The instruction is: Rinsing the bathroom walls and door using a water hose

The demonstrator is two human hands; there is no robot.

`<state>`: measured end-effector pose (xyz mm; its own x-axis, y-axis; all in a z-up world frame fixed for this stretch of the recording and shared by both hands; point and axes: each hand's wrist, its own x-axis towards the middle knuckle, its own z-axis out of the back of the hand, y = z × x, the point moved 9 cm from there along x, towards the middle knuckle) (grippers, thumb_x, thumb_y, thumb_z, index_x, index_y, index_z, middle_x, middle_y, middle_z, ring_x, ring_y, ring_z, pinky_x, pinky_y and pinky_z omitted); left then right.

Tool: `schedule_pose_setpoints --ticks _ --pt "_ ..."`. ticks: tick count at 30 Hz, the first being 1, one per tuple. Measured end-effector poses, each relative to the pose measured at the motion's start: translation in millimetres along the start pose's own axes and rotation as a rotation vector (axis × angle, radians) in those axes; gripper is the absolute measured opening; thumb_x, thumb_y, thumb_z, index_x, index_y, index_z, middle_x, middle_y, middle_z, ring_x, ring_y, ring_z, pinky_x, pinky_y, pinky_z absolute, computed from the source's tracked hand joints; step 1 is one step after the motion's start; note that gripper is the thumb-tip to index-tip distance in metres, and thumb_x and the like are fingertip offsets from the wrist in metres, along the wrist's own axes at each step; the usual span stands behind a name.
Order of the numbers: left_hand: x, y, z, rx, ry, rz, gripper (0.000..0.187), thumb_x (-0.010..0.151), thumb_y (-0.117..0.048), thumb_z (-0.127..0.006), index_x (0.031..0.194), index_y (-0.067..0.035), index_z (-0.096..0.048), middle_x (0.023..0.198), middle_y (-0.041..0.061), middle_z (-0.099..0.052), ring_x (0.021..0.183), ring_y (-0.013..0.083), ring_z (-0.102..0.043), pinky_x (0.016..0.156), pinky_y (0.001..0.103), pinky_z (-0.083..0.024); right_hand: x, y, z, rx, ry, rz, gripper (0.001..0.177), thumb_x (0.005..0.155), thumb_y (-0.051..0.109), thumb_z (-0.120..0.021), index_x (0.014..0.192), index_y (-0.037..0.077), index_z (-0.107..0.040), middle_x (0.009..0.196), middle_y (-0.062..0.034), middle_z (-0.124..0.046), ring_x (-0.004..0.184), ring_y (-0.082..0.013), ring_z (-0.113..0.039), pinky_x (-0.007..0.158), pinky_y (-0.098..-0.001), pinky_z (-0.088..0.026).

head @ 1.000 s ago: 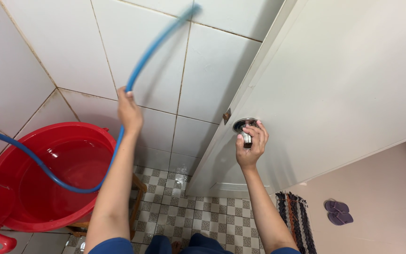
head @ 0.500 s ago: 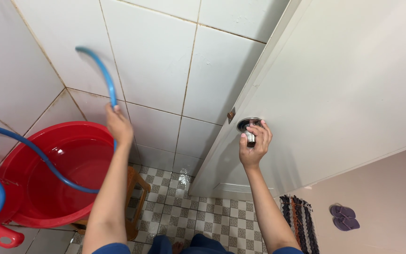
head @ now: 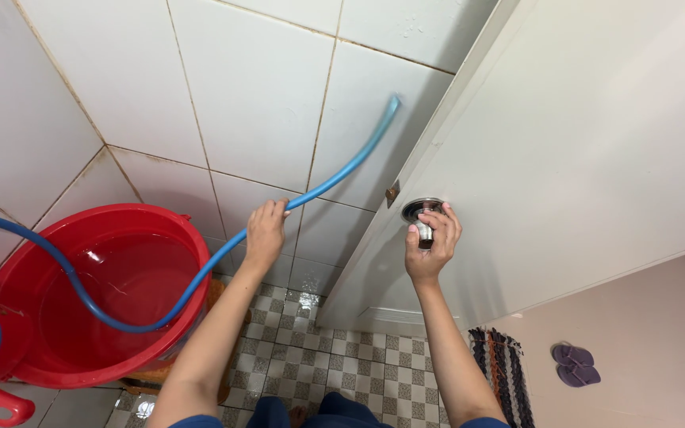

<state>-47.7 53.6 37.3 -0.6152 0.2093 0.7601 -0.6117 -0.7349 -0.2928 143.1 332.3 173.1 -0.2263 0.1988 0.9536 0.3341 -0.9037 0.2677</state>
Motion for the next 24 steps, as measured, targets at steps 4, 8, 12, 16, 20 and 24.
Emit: schedule_pose_setpoints --ticks 4,8,12,16,20,24 --pt "2 7 3 -0.028 -0.02 0.052 0.025 0.108 -0.032 -0.047 0.123 -0.017 -0.06 0.084 0.003 -0.054 0.082 0.0273 -0.064 0.076 0.039 -0.052 -1 0 0 -0.003 -0.002 -0.002 0.014 0.092 0.023 -0.072 0.096 0.01 -0.069 0.099 -0.0059 -0.067 0.121 -0.0394 -0.059 0.105 -0.05 -0.046" --pt "12 30 24 -0.15 -0.068 0.167 0.022 0.109 -0.025 -0.049 0.12 -0.011 -0.062 0.088 0.011 -0.059 0.083 0.0365 -0.065 0.077 0.046 -0.052 0 1 1 0.002 -0.003 0.001 0.014 0.092 0.023 -0.072 0.096 0.01 -0.069 0.099 -0.0062 -0.067 0.122 -0.0393 -0.059 0.105 -0.0499 -0.045" --pt "-5 75 40 -0.223 -0.133 0.328 0.023 0.112 -0.021 -0.046 0.121 -0.006 -0.061 0.092 0.017 -0.061 0.086 0.0438 -0.065 0.078 0.05 -0.051 0 1 3 0.003 -0.01 0.004 0.015 0.092 0.024 -0.073 0.096 0.01 -0.069 0.099 -0.0059 -0.067 0.122 -0.0391 -0.059 0.106 -0.0495 -0.045" --pt "-27 112 60 -0.216 -0.151 0.518 0.026 0.116 -0.021 -0.039 0.124 -0.003 -0.056 0.094 0.025 -0.061 0.089 0.0513 -0.063 0.079 0.058 -0.049 5 10 4 0.008 -0.007 0.009 0.015 0.093 0.025 -0.072 0.096 0.01 -0.069 0.099 -0.0063 -0.067 0.122 -0.0393 -0.059 0.106 -0.0495 -0.045" --pt "-56 149 63 -0.255 -0.128 0.773 0.024 0.116 -0.021 -0.039 0.129 -0.006 -0.051 0.102 0.033 -0.064 0.096 0.061 -0.061 0.084 0.069 -0.046 6 11 5 0.023 -0.005 0.013 0.015 0.093 0.024 -0.072 0.096 0.009 -0.069 0.098 -0.0072 -0.067 0.12 -0.0402 -0.059 0.106 -0.0507 -0.045" --pt "-76 180 64 -0.197 -0.178 0.93 0.017 0.116 -0.029 -0.039 0.126 -0.018 -0.049 0.098 0.018 -0.067 0.094 0.0478 -0.068 0.08 0.061 -0.051 7 11 5 0.025 -0.004 0.015 0.016 0.093 0.024 -0.072 0.096 0.009 -0.069 0.098 -0.0076 -0.067 0.12 -0.0403 -0.059 0.106 -0.0506 -0.044"
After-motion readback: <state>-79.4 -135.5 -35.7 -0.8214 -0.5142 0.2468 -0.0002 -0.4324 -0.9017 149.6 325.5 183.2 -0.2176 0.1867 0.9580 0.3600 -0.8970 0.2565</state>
